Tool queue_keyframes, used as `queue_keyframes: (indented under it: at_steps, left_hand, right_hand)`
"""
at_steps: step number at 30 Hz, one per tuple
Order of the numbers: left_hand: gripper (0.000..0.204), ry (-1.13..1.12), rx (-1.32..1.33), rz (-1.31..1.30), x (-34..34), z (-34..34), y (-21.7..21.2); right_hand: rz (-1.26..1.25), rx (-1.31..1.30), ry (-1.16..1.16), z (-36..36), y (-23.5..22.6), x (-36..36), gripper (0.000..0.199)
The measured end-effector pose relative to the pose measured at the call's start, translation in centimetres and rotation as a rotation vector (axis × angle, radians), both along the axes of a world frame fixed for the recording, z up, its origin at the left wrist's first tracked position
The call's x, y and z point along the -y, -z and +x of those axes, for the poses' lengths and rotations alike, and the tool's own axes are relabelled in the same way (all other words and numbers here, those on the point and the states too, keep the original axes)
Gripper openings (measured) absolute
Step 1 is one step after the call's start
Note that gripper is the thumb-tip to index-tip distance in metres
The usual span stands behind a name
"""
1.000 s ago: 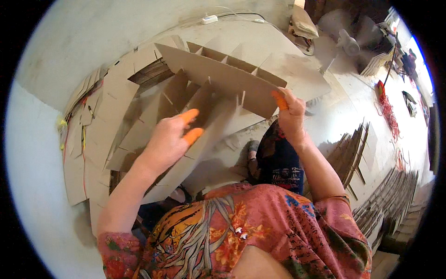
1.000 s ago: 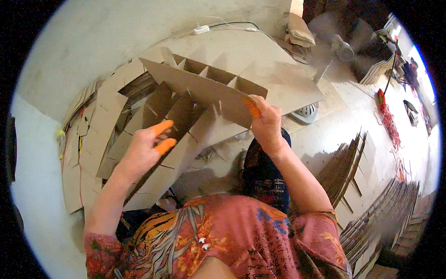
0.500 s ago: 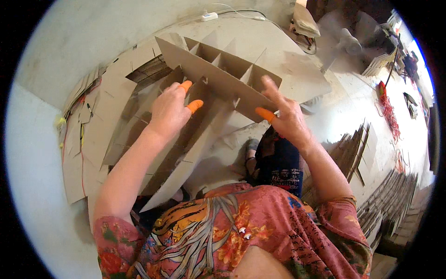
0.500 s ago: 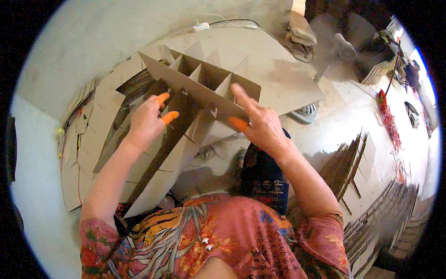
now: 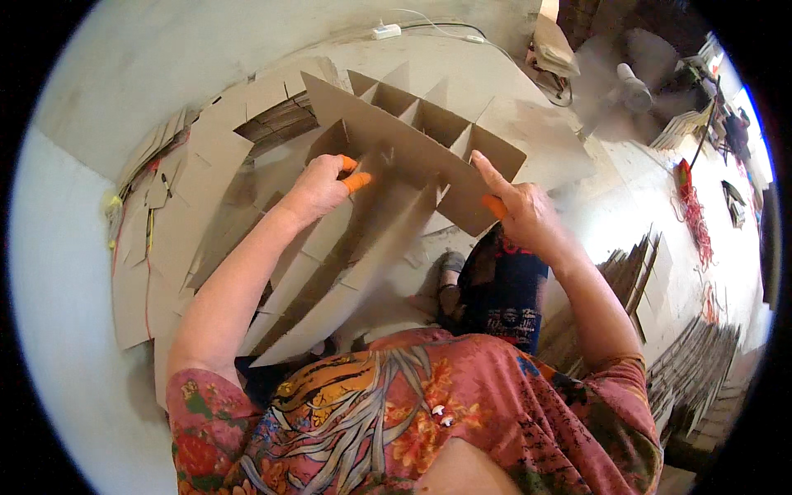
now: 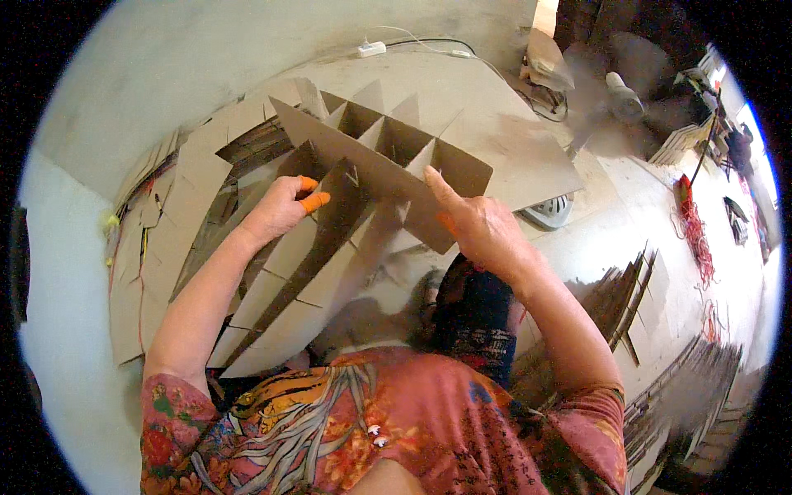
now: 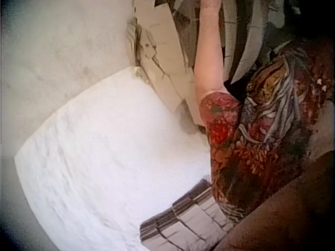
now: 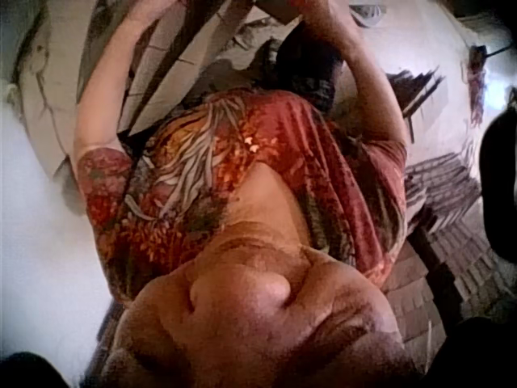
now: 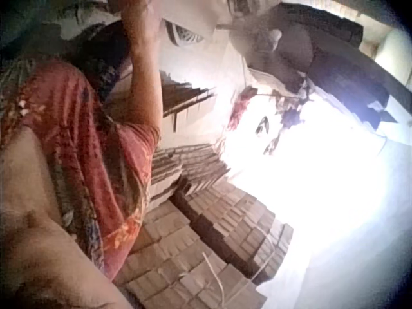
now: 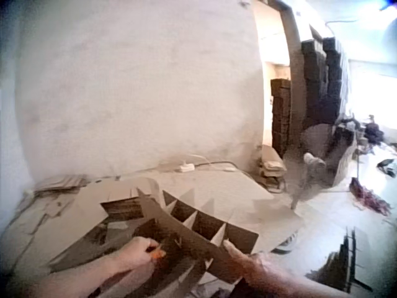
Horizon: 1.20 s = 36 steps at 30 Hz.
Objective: The person assembles pre-cut cardboard dividers by folding and interlocking them into a grid-like structure. They repeatedly pick up flat pieces, fold along scored lines, and insert them into the growing assembly, occasionally adjusting alignment.
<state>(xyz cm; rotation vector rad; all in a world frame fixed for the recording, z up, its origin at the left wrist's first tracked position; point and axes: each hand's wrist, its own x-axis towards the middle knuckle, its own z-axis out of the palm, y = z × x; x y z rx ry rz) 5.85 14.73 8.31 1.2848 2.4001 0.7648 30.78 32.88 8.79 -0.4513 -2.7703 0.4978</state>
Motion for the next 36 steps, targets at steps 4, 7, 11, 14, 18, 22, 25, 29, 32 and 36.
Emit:
queue_keyframes:
  at_steps: [4, 7, 11, 14, 18, 22, 25, 29, 32, 36]
  left_hand:
    - [0.035, -0.053, -0.662, 0.326, 0.8, -1.9, -0.4]
    - [0.037, -0.156, -0.489, 0.036, 0.8, -3.3, -1.3]
    - [0.031, -0.171, -0.432, -0.096, 0.5, -5.9, 0.1]
    - [0.039, -0.064, -0.367, -0.027, 0.4, -6.3, 0.5]
    - [0.056, -0.090, -0.200, -0.136, -0.7, -5.8, 0.0]
    - [0.056, -0.153, -0.252, -0.143, 1.3, -6.3, -0.3]
    - [0.056, -0.011, -0.060, -0.036, 1.7, -6.2, -0.5]
    - [0.061, -0.197, -0.109, 0.122, 3.8, -7.9, 0.1]
    - [0.064, -0.412, -0.738, 0.117, 9.5, -11.4, 2.4]
    - [0.050, -0.626, -0.976, -0.121, 16.8, -14.7, 5.4]
  right_hand:
    - [0.006, -0.060, -0.118, -0.1, 1.0, -0.7, 0.057]
    - [-0.008, 0.020, -0.140, -0.2, 0.4, -0.8, 0.060]
    - [0.002, 0.068, -0.148, -0.1, -1.6, -0.6, 0.061]
    - [0.045, 0.067, -0.158, -0.2, -1.1, -1.2, 0.060]
    - [0.044, 0.008, -0.203, -0.6, -0.1, -1.3, 0.061]
    - [0.072, 0.091, -0.214, -1.7, -1.3, -1.2, 0.062]
    - [0.209, 0.253, -0.224, -2.7, -0.7, -0.9, 0.063]
    - [0.155, 0.010, -0.167, -3.3, 0.9, -3.3, 0.059]
    - [0.215, -0.059, -0.168, -4.5, 1.2, -3.9, 0.055]
    - [0.194, -0.037, -0.107, -5.3, 3.2, -4.7, 0.056]
